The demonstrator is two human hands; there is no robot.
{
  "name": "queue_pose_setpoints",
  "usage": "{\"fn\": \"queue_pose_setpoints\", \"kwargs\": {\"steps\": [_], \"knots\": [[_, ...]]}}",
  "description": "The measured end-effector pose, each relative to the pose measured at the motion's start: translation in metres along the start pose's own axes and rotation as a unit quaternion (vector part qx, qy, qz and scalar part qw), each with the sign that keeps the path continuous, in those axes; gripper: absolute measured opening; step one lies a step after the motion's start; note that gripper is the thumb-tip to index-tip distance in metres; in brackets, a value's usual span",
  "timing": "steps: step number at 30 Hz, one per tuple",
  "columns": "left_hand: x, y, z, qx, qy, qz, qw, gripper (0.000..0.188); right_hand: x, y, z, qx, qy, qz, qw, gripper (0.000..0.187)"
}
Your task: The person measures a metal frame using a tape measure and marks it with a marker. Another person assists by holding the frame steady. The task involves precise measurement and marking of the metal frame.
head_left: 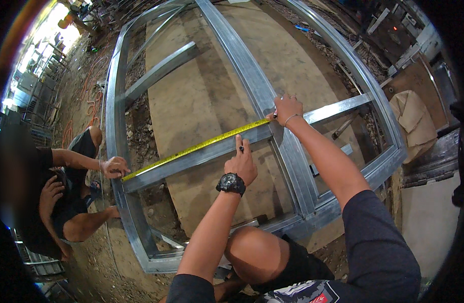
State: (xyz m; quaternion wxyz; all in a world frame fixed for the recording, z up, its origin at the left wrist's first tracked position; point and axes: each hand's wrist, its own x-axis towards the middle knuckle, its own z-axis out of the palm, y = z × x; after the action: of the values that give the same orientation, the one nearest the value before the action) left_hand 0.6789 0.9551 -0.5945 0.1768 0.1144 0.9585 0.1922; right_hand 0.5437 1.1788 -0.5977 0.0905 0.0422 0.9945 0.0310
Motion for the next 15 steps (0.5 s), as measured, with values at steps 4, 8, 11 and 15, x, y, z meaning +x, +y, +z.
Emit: {"fn": "queue_pose_setpoints", "kwargs": {"steps": [4, 8, 11, 15], "knots": [[0.001, -0.002, 0.003, -0.002, -0.004, -0.005, 1.0, 0.084, -0.003, -0.003, -0.002, 0.008, 0.001, -0.002, 1.0, 0.052], [0.006, 0.0, 0.015, 0.065, 0.066, 0.018, 0.995, 0.091, -0.005, -0.005, -0.007, 0.014, -0.001, -0.004, 1.0, 0.062], [0.009, 0.001, 0.022, 0.103, 0.092, 0.006, 0.99, 0.095, -0.005, -0.006, -0.008, 0.012, 0.0, -0.007, 1.0, 0.062], [0.01, 0.009, 0.016, 0.096, 0.028, -0.025, 0.995, 0.095, -0.002, -0.003, 0.0, 0.004, 0.005, 0.0, 1.0, 0.058]]}}
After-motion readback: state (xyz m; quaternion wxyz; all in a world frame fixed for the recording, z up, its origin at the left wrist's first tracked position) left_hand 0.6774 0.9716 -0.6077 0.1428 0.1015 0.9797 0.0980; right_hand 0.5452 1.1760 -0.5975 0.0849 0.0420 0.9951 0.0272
